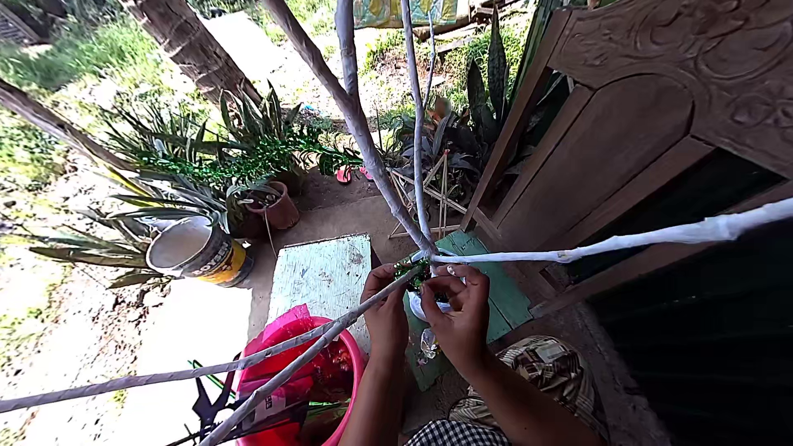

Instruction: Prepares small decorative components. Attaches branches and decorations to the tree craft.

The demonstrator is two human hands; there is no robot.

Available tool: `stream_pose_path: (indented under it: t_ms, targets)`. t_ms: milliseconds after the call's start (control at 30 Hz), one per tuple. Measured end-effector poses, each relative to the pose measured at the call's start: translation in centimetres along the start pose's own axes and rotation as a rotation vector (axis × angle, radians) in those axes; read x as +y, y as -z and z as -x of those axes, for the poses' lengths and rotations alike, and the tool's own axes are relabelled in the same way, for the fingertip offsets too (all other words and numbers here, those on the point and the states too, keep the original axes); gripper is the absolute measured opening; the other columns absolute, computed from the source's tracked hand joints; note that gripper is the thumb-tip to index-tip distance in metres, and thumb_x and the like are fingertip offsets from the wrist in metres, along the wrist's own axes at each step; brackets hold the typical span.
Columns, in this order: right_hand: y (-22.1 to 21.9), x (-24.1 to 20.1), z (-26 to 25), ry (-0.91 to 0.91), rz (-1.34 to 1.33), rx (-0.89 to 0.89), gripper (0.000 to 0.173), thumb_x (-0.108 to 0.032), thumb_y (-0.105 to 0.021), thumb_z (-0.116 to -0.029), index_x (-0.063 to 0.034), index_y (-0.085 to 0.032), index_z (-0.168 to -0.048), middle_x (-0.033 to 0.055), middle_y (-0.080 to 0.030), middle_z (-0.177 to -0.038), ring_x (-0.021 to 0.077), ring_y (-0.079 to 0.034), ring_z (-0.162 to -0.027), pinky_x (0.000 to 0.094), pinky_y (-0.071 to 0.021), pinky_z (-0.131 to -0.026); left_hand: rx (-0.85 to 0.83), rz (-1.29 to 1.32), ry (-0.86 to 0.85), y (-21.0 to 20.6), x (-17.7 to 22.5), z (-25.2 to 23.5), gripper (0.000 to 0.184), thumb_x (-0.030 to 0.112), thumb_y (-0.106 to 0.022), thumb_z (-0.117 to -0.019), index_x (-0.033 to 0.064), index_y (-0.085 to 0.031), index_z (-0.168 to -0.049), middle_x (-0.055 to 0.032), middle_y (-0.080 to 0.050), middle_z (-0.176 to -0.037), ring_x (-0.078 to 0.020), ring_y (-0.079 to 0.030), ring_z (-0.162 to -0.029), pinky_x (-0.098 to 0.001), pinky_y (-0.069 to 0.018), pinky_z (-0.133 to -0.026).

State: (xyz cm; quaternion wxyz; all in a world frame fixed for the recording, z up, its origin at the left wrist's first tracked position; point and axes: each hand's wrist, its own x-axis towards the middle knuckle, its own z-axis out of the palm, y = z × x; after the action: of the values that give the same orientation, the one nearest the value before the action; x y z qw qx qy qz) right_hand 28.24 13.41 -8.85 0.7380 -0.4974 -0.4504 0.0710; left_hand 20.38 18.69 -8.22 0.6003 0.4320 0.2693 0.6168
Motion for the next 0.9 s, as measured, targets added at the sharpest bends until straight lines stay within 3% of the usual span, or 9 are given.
stream_pose_path:
  t_ms: [200,367,467,600,733,900]
  targets:
    - [0.0,-0.4,-0.1,0.04,0.041,0.012,0.042,0.002,-0.072,-0.0847,-0.0024,-0.049,-0.119,0.0104,-0.067,-0.1,0.0106,-0.072,-0.084,0.0254,-0.0625,-0.079,-0.126,0.053,0.012,1.0,0.2,-0.3,0.028,0.001,-0.046,-0.0955,0.0142,-0.071,-0.102,0.0024,-0.072,-0.092,-0.0058,-0.068,-0.085,-0.0259,-0.0566,-0.082]
    - [-0.2,-0.5,-0.7,0.092,0.098,0.014,0.028,0.002,-0.072,-0.0845,0.001,-0.056,-0.107,0.0113,-0.066,-0.099,0.0108,-0.071,-0.085,0.0256,-0.0625,-0.08,-0.228,-0.027,-0.04,2.4,-0.3,-0.6,0.041,-0.008,-0.045,-0.0853,0.014,-0.066,-0.113,0.0041,-0.071,-0.101,-0.0048,-0.066,-0.09,-0.0248,-0.0551,-0.081]
    - [-0.3,-0.9,-1.1,0.094,0.135,0.002,0.025,0.002,-0.072,-0.0848,0.0022,-0.059,-0.106,0.0119,-0.067,-0.101,0.0114,-0.071,-0.086,0.0265,-0.0634,-0.079,-0.27,-0.055,-0.044,2.4,-0.4,-0.4,0.048,-0.012,-0.047,-0.082,0.0128,-0.059,-0.122,0.006,-0.07,-0.108,-0.0054,-0.066,-0.099,-0.0272,-0.0557,-0.089]
    - [-0.4,-1.5,-1.5,0.094,0.209,-0.013,0.025,0.002,-0.071,-0.0852,0.0061,-0.059,-0.107,0.0138,-0.068,-0.101,0.0108,-0.072,-0.086,0.0251,-0.063,-0.08,-0.29,-0.102,-0.026,2.1,0.0,-0.6,0.051,-0.01,-0.047,-0.0811,0.013,-0.055,-0.126,0.0086,-0.066,-0.106,-0.0031,-0.065,-0.098,-0.0267,-0.0545,-0.09]
    - [-0.4,-2.0,-1.5,0.131,0.281,-0.046,0.022,0.0,-0.071,-0.0866,0.0066,-0.062,-0.105,0.0142,-0.069,-0.098,0.0096,-0.072,-0.084,0.0229,-0.062,-0.079,-0.323,-0.161,0.014,1.9,0.7,-0.8,0.057,-0.009,-0.05,-0.081,0.0104,-0.05,-0.135,0.0049,-0.063,-0.108,-0.004,-0.064,-0.097,-0.0261,-0.0554,-0.088]
    - [0.1,-2.6,-1.1,0.162,0.313,-0.106,0.018,0.001,-0.071,-0.0878,0.008,-0.064,-0.103,0.0149,-0.069,-0.098,0.0093,-0.072,-0.086,0.0214,-0.0618,-0.081,-0.354,-0.097,0.014,2.6,0.9,-1.5,0.047,-0.004,-0.051,-0.0852,0.0111,-0.054,-0.129,0.0045,-0.068,-0.1,-0.0057,-0.066,-0.091,-0.028,-0.0556,-0.085]
